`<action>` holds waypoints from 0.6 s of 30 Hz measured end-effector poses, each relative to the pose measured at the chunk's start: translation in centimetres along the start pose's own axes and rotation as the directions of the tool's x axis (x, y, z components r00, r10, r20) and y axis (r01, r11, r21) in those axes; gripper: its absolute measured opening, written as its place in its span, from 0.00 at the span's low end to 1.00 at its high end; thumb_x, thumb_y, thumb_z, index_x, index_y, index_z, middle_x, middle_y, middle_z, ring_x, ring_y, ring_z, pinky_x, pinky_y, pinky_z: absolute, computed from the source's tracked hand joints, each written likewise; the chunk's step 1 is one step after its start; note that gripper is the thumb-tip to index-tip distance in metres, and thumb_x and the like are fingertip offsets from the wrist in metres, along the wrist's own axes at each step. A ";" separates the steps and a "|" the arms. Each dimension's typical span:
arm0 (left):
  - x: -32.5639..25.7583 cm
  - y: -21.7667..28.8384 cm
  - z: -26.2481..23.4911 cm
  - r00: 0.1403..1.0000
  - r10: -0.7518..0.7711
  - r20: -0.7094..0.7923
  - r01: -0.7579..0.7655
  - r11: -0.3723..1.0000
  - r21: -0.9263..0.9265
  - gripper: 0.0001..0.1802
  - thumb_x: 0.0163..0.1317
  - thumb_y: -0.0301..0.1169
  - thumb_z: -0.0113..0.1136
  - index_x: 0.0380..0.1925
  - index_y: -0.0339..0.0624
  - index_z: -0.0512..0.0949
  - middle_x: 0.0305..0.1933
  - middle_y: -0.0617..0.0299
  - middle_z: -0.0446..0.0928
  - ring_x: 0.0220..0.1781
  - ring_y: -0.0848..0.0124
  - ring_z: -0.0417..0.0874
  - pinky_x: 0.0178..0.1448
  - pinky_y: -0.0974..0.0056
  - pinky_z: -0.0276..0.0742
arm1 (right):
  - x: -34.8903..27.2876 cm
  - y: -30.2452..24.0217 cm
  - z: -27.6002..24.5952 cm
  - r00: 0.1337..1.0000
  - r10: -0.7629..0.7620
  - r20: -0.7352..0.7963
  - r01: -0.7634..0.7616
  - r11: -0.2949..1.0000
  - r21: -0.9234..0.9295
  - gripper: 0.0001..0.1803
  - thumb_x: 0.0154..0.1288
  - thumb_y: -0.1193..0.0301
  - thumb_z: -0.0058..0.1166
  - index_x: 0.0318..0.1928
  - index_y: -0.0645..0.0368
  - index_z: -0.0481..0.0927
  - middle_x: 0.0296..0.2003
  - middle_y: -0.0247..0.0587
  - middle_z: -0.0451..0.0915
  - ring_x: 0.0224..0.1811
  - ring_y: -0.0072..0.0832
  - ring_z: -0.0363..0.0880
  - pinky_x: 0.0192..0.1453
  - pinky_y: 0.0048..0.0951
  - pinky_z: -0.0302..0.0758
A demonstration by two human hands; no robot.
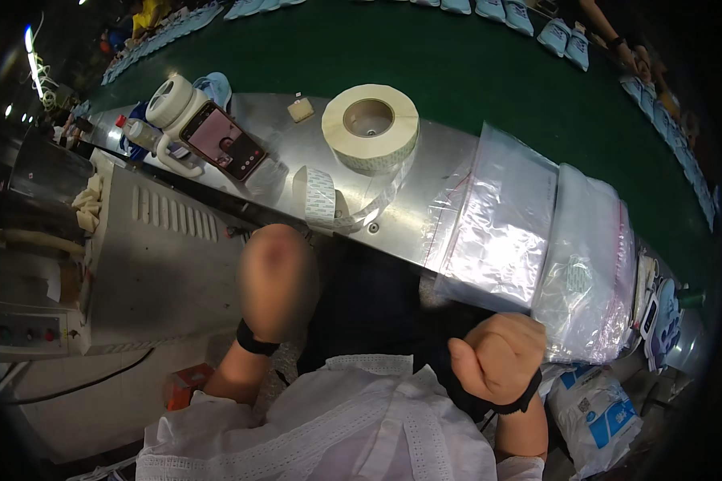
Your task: The person stands at a metal workstation in a factory setting, repeatedly tearing individual labels from a roll and affixing them to clear plastic bags containing light blue slippers. The person then places the labeled bags into a larger plastic bag. Other workers are visible in the background handling similar footwear.
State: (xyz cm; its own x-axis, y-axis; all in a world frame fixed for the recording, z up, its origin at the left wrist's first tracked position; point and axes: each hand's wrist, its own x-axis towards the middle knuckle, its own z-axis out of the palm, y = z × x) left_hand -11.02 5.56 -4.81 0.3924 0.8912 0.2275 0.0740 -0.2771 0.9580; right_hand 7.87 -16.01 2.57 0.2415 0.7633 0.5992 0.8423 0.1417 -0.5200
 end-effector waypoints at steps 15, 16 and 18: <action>0.1 2.6 1.8 0.822 -0.372 0.430 0.496 0.840 -0.222 0.06 0.61 0.24 0.54 0.37 0.34 0.72 0.40 0.61 0.77 0.39 0.80 0.76 0.41 0.75 0.71 | 2.8 0.3 8.8 0.913 0.324 0.248 -0.387 0.879 0.278 0.10 0.53 0.72 0.58 0.36 0.60 0.77 0.34 0.40 0.77 0.37 0.35 0.78 0.39 0.29 0.74; -0.2 3.3 2.0 0.803 -0.377 0.461 0.535 0.797 -0.281 0.07 0.61 0.24 0.54 0.38 0.34 0.72 0.40 0.61 0.77 0.39 0.80 0.76 0.42 0.75 0.71 | 3.1 0.3 8.9 0.899 0.367 0.240 -0.430 0.847 0.312 0.10 0.53 0.72 0.58 0.36 0.61 0.76 0.34 0.41 0.77 0.37 0.35 0.78 0.39 0.29 0.74; -0.5 3.7 2.3 0.789 -0.378 0.485 0.551 0.785 -0.284 0.09 0.61 0.23 0.53 0.41 0.34 0.71 0.39 0.61 0.76 0.39 0.79 0.76 0.44 0.74 0.72 | 2.8 1.1 9.0 0.878 0.377 0.295 -0.472 0.780 0.411 0.08 0.53 0.76 0.56 0.35 0.63 0.76 0.35 0.41 0.76 0.37 0.34 0.77 0.41 0.29 0.73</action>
State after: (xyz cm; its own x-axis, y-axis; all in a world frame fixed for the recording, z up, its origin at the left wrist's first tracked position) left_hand -8.82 3.29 -1.77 0.7257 0.6337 -0.2677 0.0142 0.3752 0.9268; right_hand 5.11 -8.08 -1.79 0.3873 0.9095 0.1510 0.3444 0.0093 -0.9388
